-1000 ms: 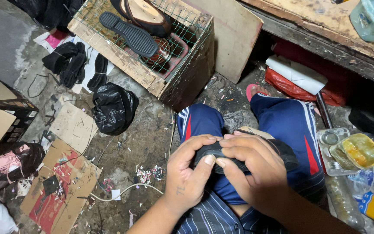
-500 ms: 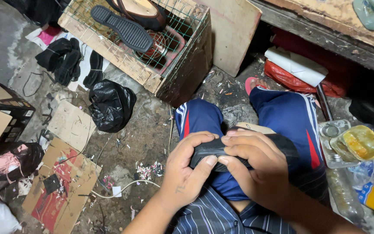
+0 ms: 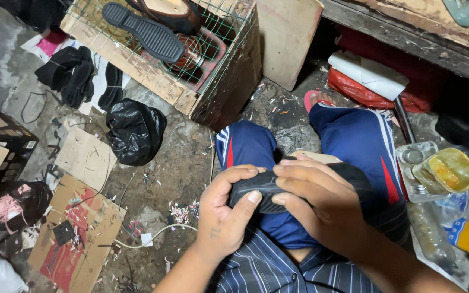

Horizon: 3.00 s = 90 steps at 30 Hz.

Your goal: The person sits on the floor with a shoe on their lap, aligns a black rubber sole against the shoe upper, and repeatedly hammers and presses along the sole edge with a hand tool to bond it, turning the shoe to work around the perimeter and pressing the sole by hand at the end.

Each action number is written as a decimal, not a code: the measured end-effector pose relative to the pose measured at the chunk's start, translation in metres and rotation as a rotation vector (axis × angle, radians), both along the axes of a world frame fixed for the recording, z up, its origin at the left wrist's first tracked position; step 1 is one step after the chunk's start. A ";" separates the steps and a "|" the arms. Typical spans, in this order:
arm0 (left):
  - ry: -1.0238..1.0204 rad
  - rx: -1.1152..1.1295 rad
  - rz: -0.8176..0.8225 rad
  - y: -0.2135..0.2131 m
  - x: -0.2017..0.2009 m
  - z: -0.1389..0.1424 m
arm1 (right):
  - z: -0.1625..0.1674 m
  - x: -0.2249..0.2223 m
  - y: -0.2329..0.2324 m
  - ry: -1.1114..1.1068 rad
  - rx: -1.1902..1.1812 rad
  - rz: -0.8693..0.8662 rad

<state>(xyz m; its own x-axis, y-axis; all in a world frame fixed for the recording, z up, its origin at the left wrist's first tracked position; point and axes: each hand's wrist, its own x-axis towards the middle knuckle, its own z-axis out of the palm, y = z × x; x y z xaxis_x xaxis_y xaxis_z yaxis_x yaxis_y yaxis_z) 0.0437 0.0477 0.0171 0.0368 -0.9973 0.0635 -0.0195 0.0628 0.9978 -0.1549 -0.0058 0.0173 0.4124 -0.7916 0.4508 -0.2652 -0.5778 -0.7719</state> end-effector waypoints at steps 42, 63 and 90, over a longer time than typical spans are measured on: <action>0.125 0.119 -0.129 -0.001 0.014 -0.012 | -0.003 -0.010 0.007 0.055 0.129 -0.017; -0.011 0.236 -0.054 -0.010 0.015 -0.015 | -0.016 -0.014 0.000 0.125 0.020 -0.063; -0.009 0.126 -0.292 -0.006 0.014 0.012 | -0.007 -0.017 -0.002 0.070 0.061 0.106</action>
